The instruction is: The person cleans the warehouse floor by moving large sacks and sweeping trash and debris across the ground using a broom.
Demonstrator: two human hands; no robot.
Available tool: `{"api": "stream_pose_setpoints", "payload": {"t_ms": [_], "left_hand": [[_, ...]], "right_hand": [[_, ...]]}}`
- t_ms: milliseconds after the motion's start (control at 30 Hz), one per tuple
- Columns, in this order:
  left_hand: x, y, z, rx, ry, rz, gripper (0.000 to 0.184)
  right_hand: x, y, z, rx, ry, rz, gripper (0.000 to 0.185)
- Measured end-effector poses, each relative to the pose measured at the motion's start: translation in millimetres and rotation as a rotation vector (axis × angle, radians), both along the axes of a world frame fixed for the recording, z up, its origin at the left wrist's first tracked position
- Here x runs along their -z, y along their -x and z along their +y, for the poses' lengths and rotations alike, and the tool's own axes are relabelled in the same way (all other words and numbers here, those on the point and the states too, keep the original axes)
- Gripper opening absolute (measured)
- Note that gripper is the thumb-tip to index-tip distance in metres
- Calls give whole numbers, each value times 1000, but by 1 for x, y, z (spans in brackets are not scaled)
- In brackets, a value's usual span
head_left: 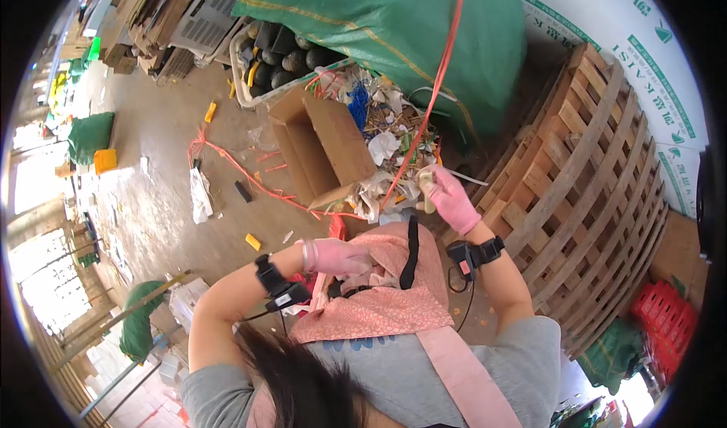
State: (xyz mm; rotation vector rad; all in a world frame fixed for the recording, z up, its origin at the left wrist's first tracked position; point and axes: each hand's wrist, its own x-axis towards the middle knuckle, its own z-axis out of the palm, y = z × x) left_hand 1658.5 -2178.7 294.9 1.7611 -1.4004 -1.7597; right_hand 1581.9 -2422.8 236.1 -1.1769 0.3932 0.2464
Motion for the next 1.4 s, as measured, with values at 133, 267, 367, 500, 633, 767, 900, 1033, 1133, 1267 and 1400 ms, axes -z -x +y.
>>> {"api": "stream_pose_setpoints", "payload": {"t_ms": [133,267,367,500,633,767,900,1033,1133,1267,1400], "left_hand": [[-36,-30,-48,-510,158,-348,22],[-2,-56,-94,-485,338,-438,23],[4,-67,-118,-432,331,-338,21],[13,-84,-141,-260,549,-481,15],[41,-102,-178,60,523,-729,10],[127,-100,-223,-216,682,-310,23],[211,-133,-271,-1273,300,-536,81],[283,-165,-289,-1271,-120,471,81],[190,-153,-295,-1327,363,654,45],[125,-167,-283,-1383,636,74,30],[50,-180,-252,-1382,750,-91,37]], "right_hand": [[-24,-20,28,57,-174,-104,13],[-30,-37,31,243,-525,14,17],[-24,-39,21,350,-270,-31,18],[-37,-36,-9,298,627,-150,13],[-18,-31,-64,-465,1413,-81,12],[1,-29,-101,-580,1629,74,7],[3,11,-137,38,1586,87,7],[4,33,-148,262,1637,147,10],[-15,4,-165,314,1767,-35,13],[-50,-84,-192,242,1980,-204,17],[-131,-202,-201,446,2115,-542,13]]}}
